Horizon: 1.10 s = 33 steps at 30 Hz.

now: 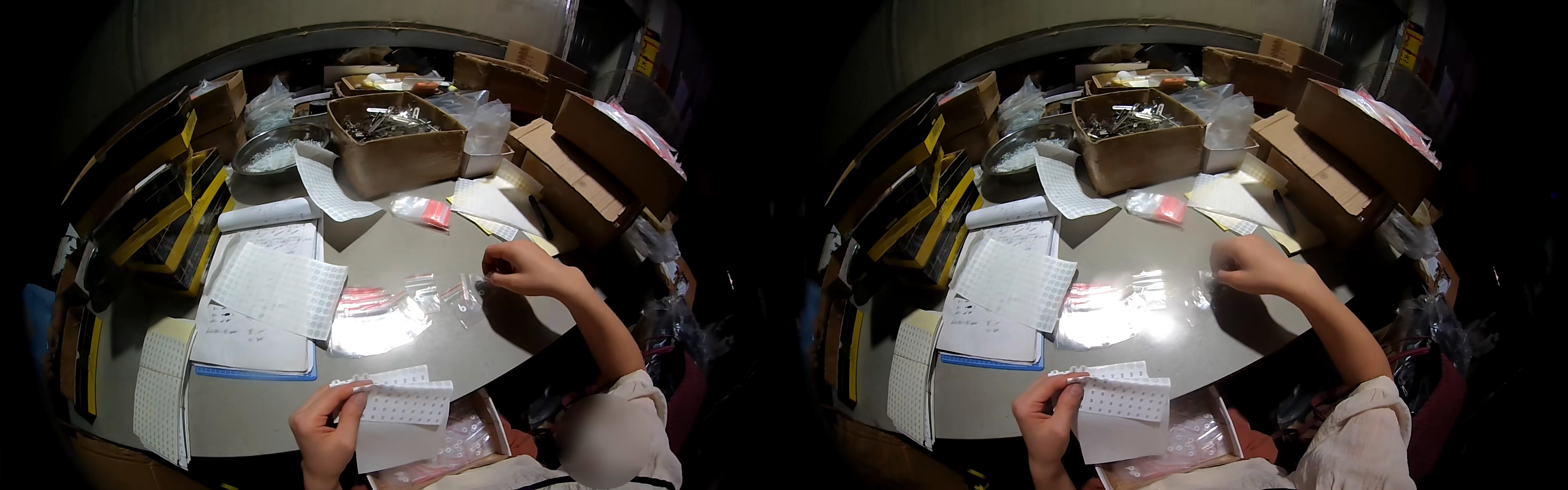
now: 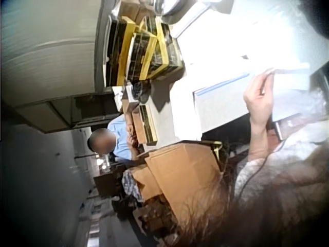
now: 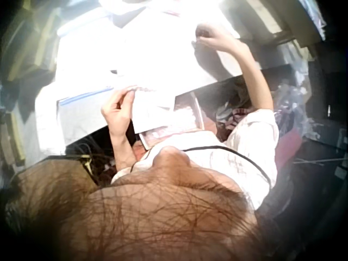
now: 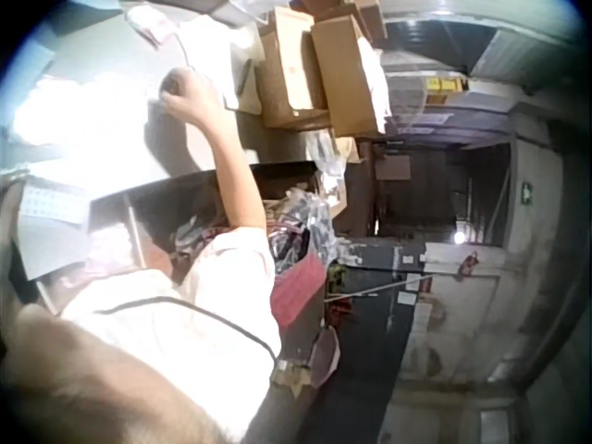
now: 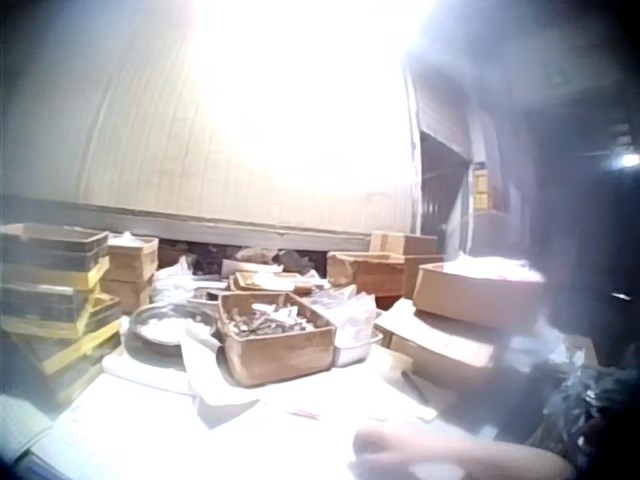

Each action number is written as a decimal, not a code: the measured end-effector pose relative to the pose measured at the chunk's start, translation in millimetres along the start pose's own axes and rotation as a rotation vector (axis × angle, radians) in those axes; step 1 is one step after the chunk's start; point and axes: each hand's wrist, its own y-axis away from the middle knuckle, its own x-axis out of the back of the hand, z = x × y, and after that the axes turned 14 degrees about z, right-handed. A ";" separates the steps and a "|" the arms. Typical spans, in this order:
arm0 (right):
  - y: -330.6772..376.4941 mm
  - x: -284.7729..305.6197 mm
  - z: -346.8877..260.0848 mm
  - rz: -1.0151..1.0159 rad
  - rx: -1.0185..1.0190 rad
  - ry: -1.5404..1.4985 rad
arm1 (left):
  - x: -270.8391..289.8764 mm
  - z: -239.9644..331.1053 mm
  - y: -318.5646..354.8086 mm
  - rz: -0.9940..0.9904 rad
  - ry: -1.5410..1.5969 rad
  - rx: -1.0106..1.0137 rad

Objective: The person picks small clear plastic bags containing items from a cluttered table and places them into a white box. The person handles the bags one by one, occasionally adjusting the box or the bags before depositing them inside.

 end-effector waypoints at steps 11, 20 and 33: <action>-16.7 -17.6 7.0 0.034 -0.009 0.511 | -1.9 -2.9 0.2 0.073 -0.013 -0.070; 11.1 -38.4 -22.0 -0.074 0.186 0.142 | 1.0 -2.0 1.4 0.066 -0.028 -0.042; -43.3 -38.3 -51.9 0.021 0.264 -0.087 | 1.5 0.2 2.0 0.098 -0.004 -0.074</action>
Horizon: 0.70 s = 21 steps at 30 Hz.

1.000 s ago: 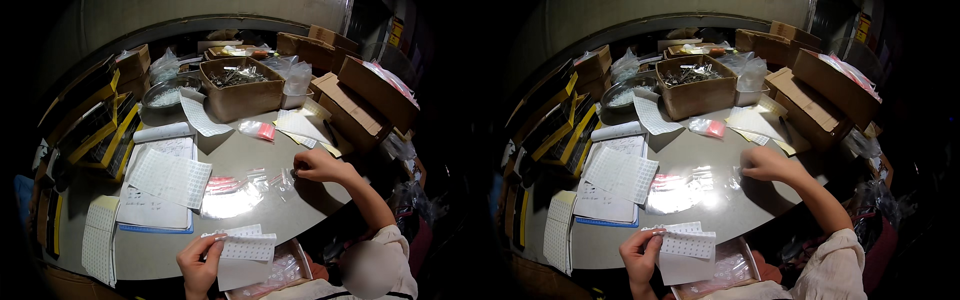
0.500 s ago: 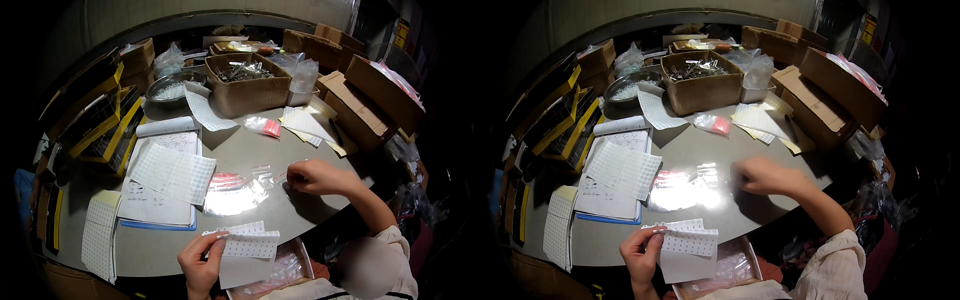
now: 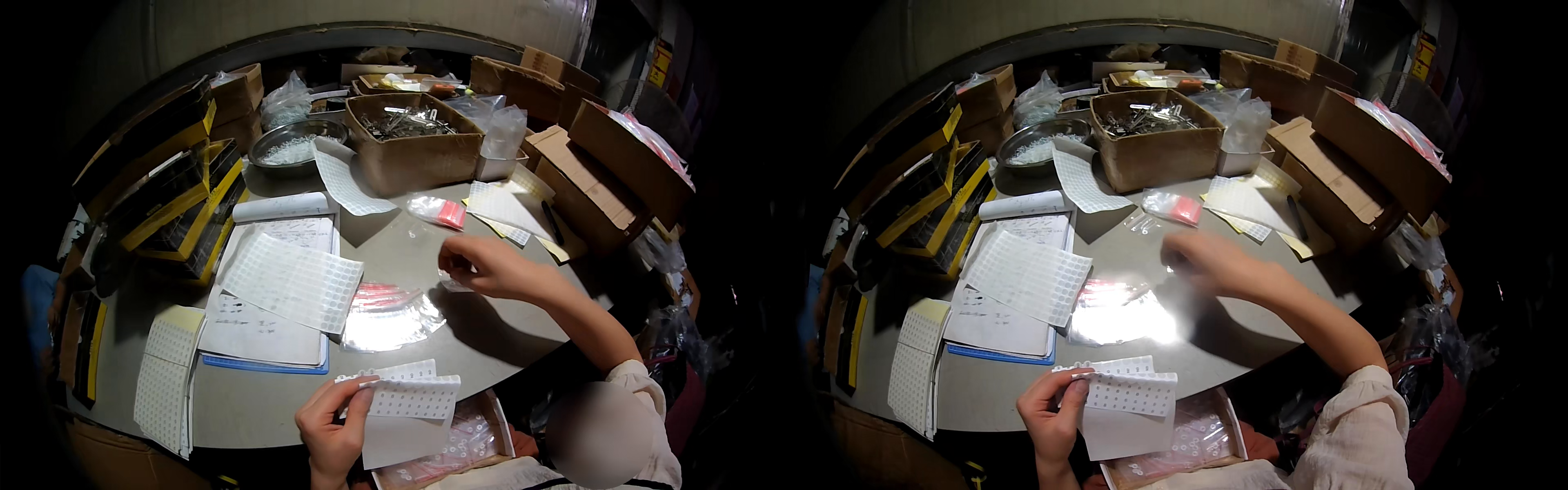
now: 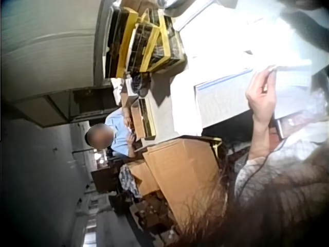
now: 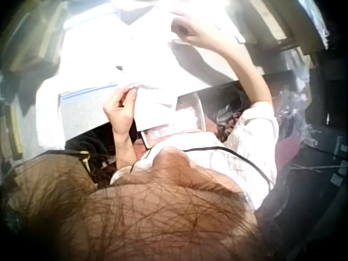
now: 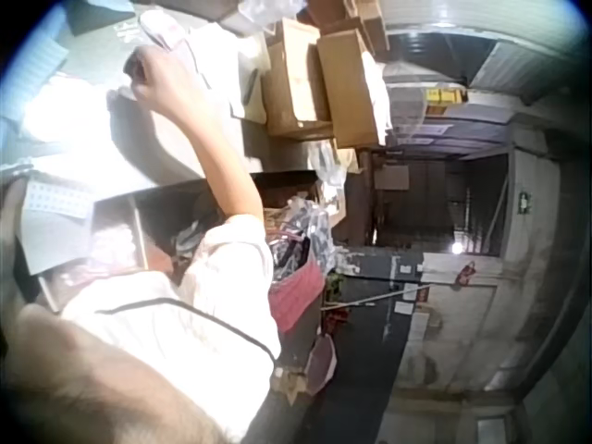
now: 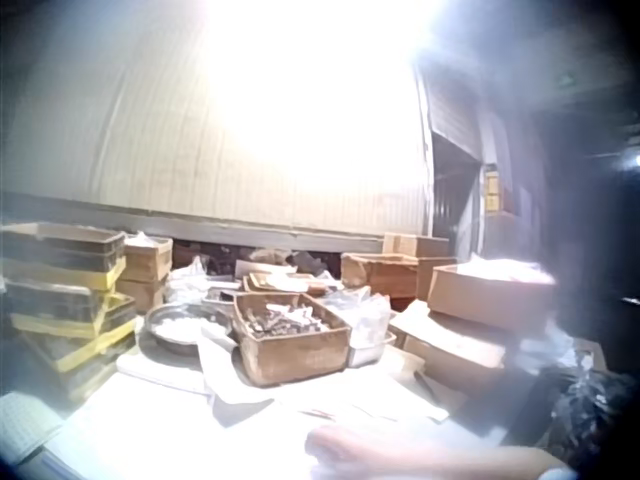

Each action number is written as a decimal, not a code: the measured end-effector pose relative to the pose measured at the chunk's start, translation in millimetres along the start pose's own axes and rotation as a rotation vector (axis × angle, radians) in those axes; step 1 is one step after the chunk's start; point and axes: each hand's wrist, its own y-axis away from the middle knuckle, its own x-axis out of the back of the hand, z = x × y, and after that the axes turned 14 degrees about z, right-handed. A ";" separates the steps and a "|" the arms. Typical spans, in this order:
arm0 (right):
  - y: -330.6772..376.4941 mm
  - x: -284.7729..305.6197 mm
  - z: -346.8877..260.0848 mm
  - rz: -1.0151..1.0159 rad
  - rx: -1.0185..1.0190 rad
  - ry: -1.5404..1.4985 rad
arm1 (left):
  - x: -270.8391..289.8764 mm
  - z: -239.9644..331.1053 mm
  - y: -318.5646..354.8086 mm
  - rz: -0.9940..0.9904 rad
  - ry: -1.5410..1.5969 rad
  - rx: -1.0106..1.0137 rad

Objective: The person picks small clear plastic bags containing items from a cluttered table and places them into a white box. The person handles the bags one by one, occasionally adjusting the box or the bags before depositing them inside.

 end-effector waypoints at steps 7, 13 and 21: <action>-77.0 -19.9 45.0 0.077 0.031 -0.159 | 0.5 -0.6 -2.2 -0.020 -0.037 -0.017; -112.4 -23.9 57.3 -0.109 0.090 0.028 | 1.7 1.5 -0.2 -0.011 -0.009 0.003; -117.7 -44.7 86.6 -0.099 0.159 0.175 | 0.3 2.3 0.6 0.008 0.010 -0.009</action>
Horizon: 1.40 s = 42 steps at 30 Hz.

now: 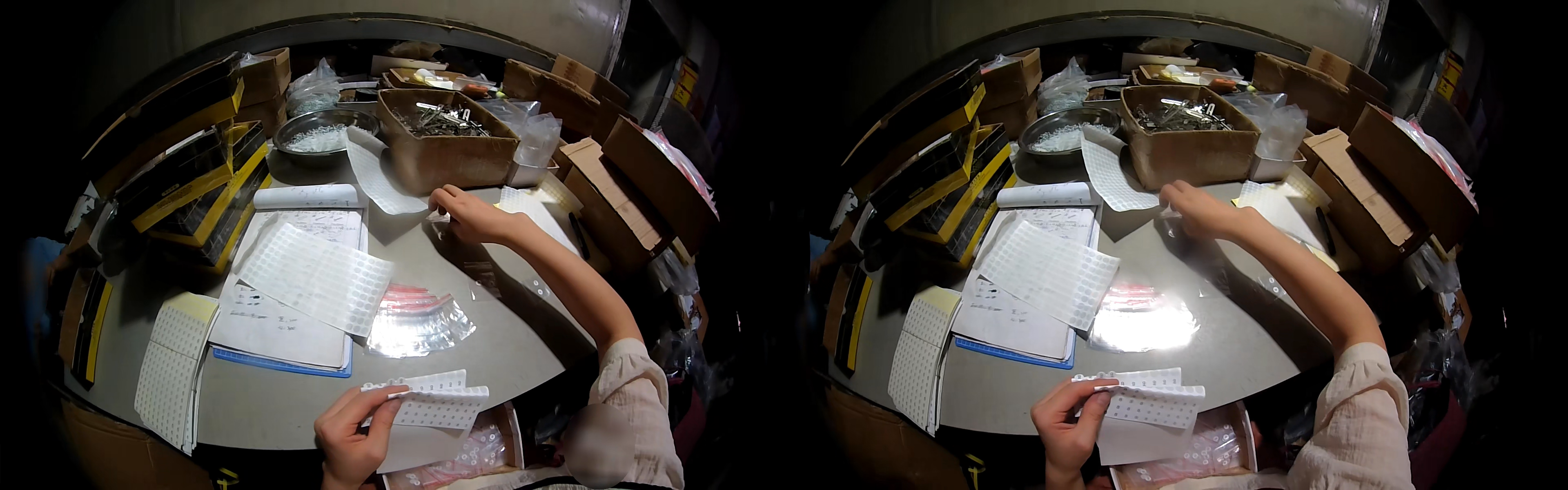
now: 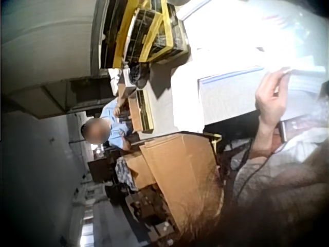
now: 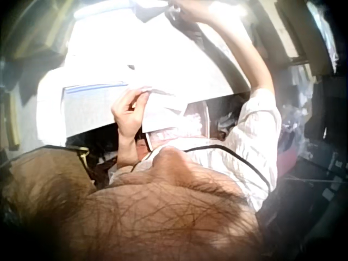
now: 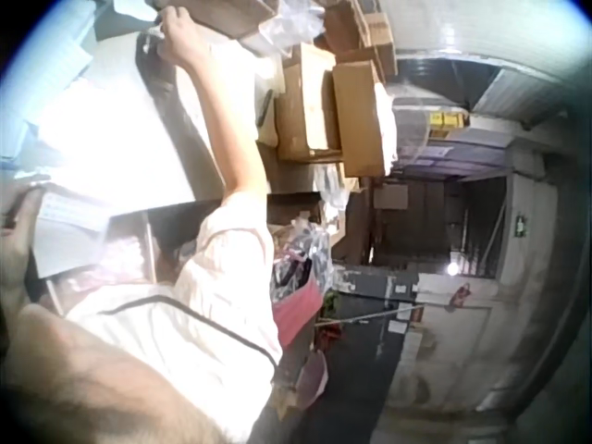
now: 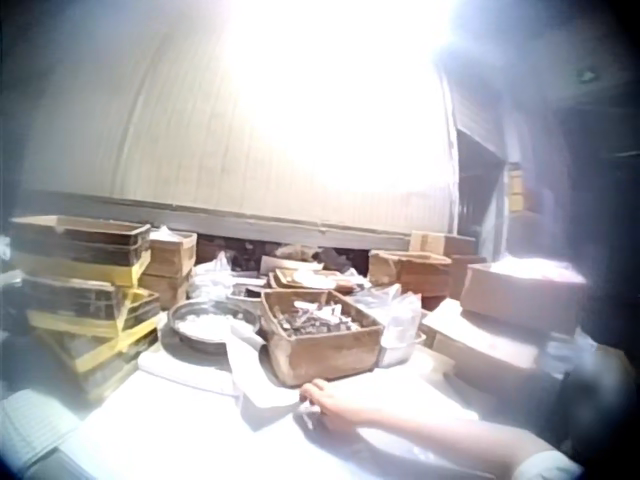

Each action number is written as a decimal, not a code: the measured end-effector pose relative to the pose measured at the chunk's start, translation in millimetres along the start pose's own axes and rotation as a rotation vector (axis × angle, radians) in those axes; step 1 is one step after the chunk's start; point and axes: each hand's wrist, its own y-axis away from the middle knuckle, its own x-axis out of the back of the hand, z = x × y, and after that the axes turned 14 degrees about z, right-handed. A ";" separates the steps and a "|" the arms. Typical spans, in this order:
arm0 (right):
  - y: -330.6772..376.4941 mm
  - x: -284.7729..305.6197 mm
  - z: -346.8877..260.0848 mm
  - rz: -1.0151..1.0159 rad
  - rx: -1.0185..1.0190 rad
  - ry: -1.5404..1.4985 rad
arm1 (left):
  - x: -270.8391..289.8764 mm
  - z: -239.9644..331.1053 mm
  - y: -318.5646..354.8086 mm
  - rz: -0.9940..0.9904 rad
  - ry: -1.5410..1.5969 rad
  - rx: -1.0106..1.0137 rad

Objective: The person picks small clear plastic bags containing items from a cluttered table and places them into a white box. The person handles the bags one by one, occasionally adjusting the box or the bags before depositing them inside.

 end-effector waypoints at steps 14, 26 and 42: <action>129.9 57.8 -18.2 -0.139 -0.030 0.007 | 4.0 -3.3 2.4 -0.043 0.098 0.028; 217.9 22.5 -84.6 -0.012 -0.037 -0.354 | 17.2 -17.9 10.1 0.191 0.579 0.080; 228.4 41.1 -186.4 0.359 -0.183 -0.718 | 2.8 -10.4 9.1 0.138 0.361 0.150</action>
